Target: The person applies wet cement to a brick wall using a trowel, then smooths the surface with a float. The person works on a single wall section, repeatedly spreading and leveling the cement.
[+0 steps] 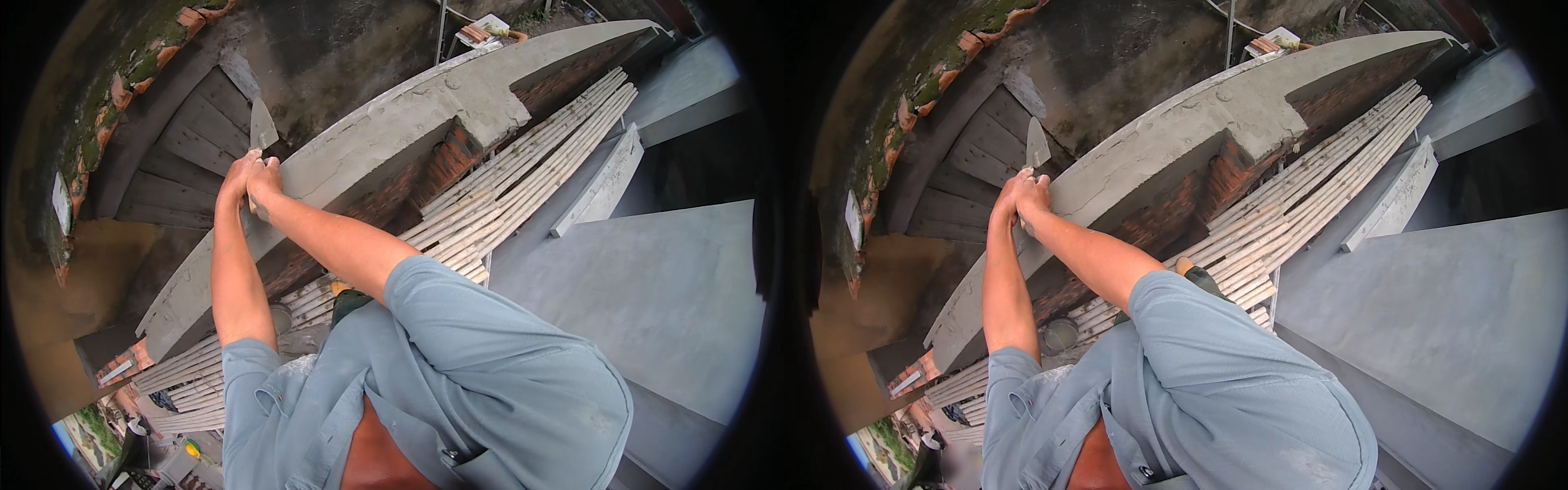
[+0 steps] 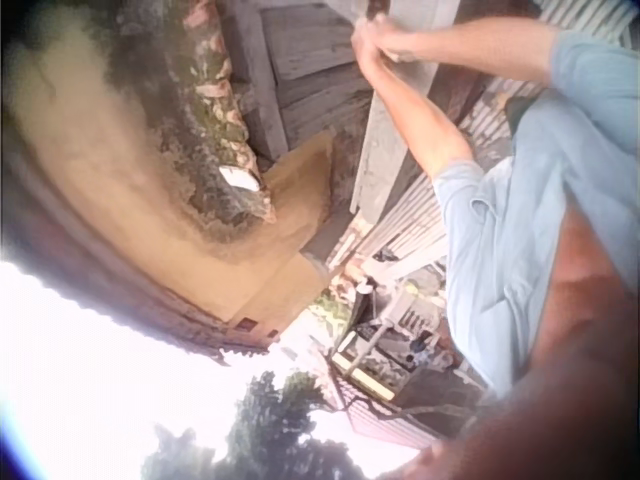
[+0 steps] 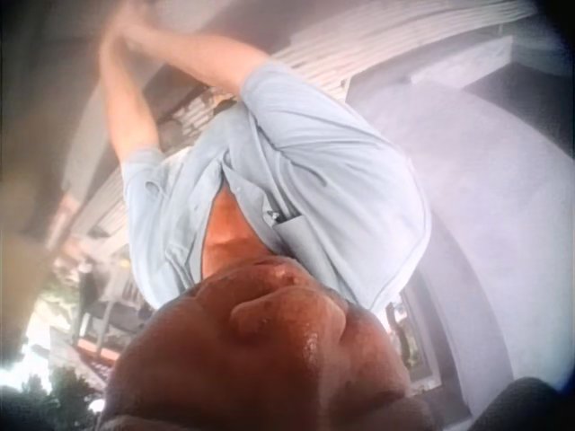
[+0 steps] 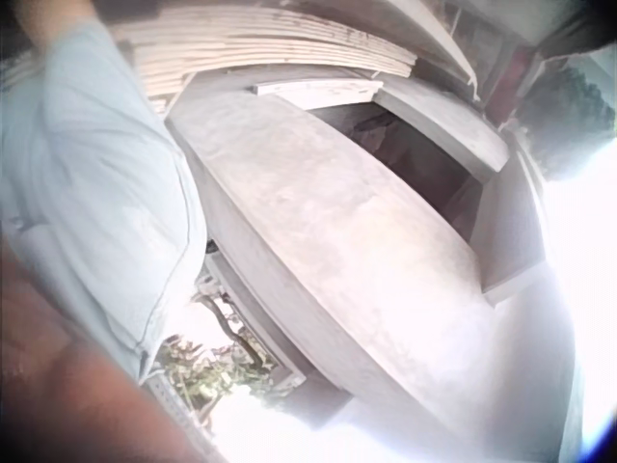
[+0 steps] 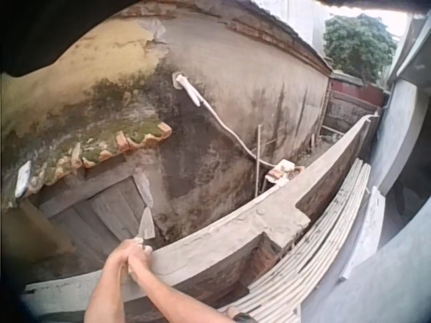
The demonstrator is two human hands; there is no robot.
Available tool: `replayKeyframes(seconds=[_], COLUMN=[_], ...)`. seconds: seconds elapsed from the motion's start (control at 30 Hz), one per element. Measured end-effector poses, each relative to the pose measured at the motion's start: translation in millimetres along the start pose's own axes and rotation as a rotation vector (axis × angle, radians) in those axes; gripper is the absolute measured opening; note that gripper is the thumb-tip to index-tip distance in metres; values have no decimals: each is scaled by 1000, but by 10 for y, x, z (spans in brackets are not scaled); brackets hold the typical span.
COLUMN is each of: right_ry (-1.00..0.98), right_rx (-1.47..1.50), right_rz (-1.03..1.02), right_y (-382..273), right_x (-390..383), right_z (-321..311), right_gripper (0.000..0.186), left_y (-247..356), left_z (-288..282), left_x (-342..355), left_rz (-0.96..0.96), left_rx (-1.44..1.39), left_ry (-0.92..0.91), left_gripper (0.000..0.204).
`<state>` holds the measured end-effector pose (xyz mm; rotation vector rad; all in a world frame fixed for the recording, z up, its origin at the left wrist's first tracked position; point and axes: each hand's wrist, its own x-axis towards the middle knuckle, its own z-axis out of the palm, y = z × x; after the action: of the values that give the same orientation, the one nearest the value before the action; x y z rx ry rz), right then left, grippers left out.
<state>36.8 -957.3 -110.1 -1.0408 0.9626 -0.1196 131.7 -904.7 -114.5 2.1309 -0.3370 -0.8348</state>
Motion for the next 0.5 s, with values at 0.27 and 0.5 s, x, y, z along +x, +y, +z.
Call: replayKeyframes(seconds=[0.27, 0.5], right_ry=[101, -66], right_rx=[-263, -765], right_rz=[-329, -856], right_y=[-182, -1107], right_x=[103, -322], right_z=[-356, -2198], right_gripper=[52, 31], left_y=[17, 50], left_z=[51, 47], left_x=[-111, -183], left_rz=[-47, -46], left_rx=[-124, -28], left_ry=[-18, -39], left_gripper=[86, 87])
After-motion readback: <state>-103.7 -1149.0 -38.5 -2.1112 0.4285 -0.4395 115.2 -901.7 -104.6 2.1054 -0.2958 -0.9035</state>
